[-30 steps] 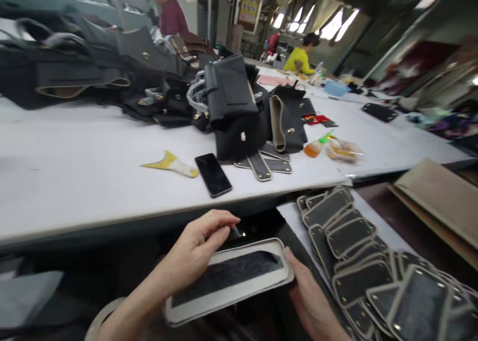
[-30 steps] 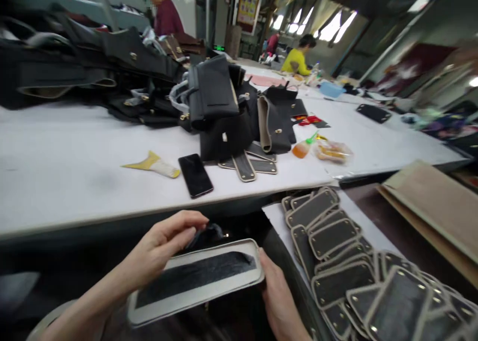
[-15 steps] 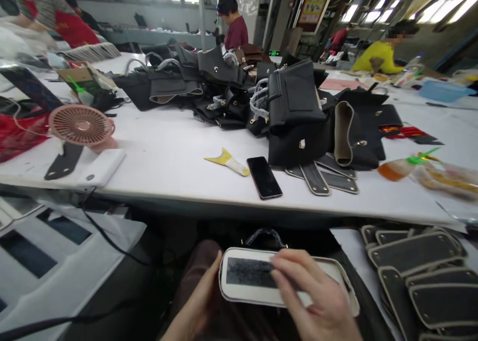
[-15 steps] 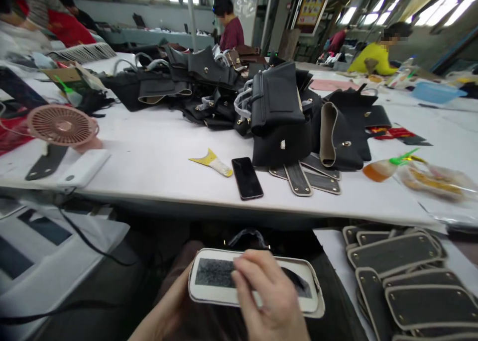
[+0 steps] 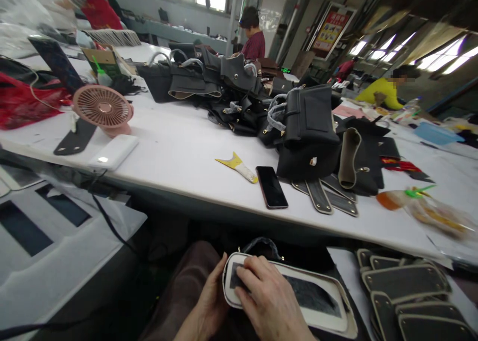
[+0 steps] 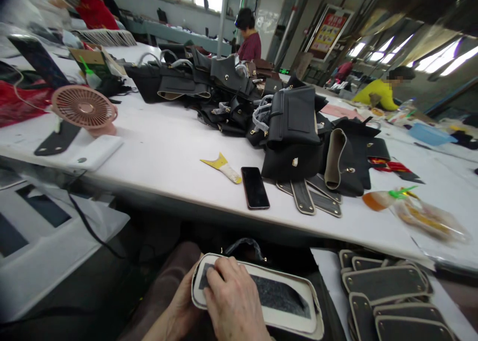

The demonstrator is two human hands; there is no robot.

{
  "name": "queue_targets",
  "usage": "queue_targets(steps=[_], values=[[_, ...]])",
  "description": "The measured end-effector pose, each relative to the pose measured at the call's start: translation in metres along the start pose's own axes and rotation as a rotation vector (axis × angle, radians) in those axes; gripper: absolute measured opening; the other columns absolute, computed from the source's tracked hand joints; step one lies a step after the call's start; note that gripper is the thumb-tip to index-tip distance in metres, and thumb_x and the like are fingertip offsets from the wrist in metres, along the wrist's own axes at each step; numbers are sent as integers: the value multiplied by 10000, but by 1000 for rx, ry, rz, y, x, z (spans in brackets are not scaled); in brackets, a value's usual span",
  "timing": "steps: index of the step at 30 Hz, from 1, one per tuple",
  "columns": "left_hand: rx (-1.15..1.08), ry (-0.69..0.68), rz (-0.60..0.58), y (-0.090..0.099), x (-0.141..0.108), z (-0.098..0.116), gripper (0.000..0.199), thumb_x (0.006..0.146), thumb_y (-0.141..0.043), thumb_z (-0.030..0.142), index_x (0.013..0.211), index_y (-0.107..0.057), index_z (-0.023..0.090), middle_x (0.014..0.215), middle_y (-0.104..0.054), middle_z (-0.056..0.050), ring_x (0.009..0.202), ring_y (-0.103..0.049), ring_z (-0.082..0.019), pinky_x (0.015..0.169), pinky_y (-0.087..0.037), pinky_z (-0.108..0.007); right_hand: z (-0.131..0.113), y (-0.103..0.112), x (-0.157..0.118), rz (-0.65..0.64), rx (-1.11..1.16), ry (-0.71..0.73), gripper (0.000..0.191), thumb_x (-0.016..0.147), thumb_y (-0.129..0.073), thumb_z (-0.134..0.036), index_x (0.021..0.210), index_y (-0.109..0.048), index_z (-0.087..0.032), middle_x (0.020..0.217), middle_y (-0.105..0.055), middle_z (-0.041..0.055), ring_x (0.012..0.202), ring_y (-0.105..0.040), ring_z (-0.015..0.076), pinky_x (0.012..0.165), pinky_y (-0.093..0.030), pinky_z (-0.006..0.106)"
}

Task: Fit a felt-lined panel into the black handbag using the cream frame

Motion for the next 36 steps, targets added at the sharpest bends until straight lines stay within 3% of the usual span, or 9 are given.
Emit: queue_targets(steps=[5, 10, 15, 20, 27, 32, 36], values=[[-239, 55, -17, -2, -4, -2, 383, 948, -508, 381, 873, -719, 70, 813, -726, -96, 743, -670, -161, 726, -510, -241, -2, 1, 1, -58, -27, -30, 192, 801, -652, -54, 896, -623, -218, 986, -606, 6, 899, -548, 222, 775, -460, 355], [-266, 61, -15, -4, -15, -4, 349, 902, -604, 383, 956, -725, 60, 796, -733, -89, 746, -678, -178, 804, -523, -282, -6, 7, 4, -84, 12, -100, 157, 821, -653, -58, 864, -630, -207, 996, -599, 12, 923, -554, 200, 799, -467, 318], [-192, -2, -10, 0, -24, -2, 343, 836, -693, 370, 1016, -723, 80, 918, -739, -107, 952, -669, -247, 917, -505, -347, -7, 9, 2, -46, 80, -117, 156, 800, -671, -59, 840, -640, -207, 965, -585, 14, 916, -556, 185, 809, -467, 304], [-136, 6, -25, 7, -23, 4, 514, 671, -834, 409, 1074, -713, 114, 1108, -702, -120, 1165, -575, -292, 995, -462, -351, -2, 8, 0, 34, 154, -118, 228, 742, -710, -43, 880, -644, -213, 1104, -560, 20, 976, -547, 181, 863, -459, 300], [-111, -20, 72, 11, -22, 8, 645, 552, -899, 402, 1110, -701, 146, 1262, -629, -114, 1287, -462, -346, 1081, -377, -429, -4, 10, 2, -24, 123, -107, 172, 761, -698, -61, 847, -648, -201, 1031, -597, 17, 958, -529, 204, 872, -468, 329], [-15, -44, 61, 6, -27, 13, 659, 626, -843, 450, 1171, -667, 124, 1208, -655, -143, 1283, -459, -373, 1093, -349, -485, -4, 11, 3, -27, 117, -103, 162, 766, -696, -69, 837, -648, -207, 1010, -591, 6, 951, -520, 198, 875, -464, 318], [98, -72, 33, -2, -31, 20, 605, 699, -785, 460, 1186, -657, 125, 1201, -660, -140, 1299, -446, -352, 1116, -325, -461, -3, 10, 4, -31, 108, -102, 165, 759, -694, -62, 832, -647, -203, 1013, -591, 5, 953, -522, 198, 884, -454, 323]])
Point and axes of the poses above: each hand's wrist, its own x-axis towards the middle knuckle, its own y-axis out of the back of the hand, z = x × y, the point moved 4 cm from there along x, towards the middle knuckle
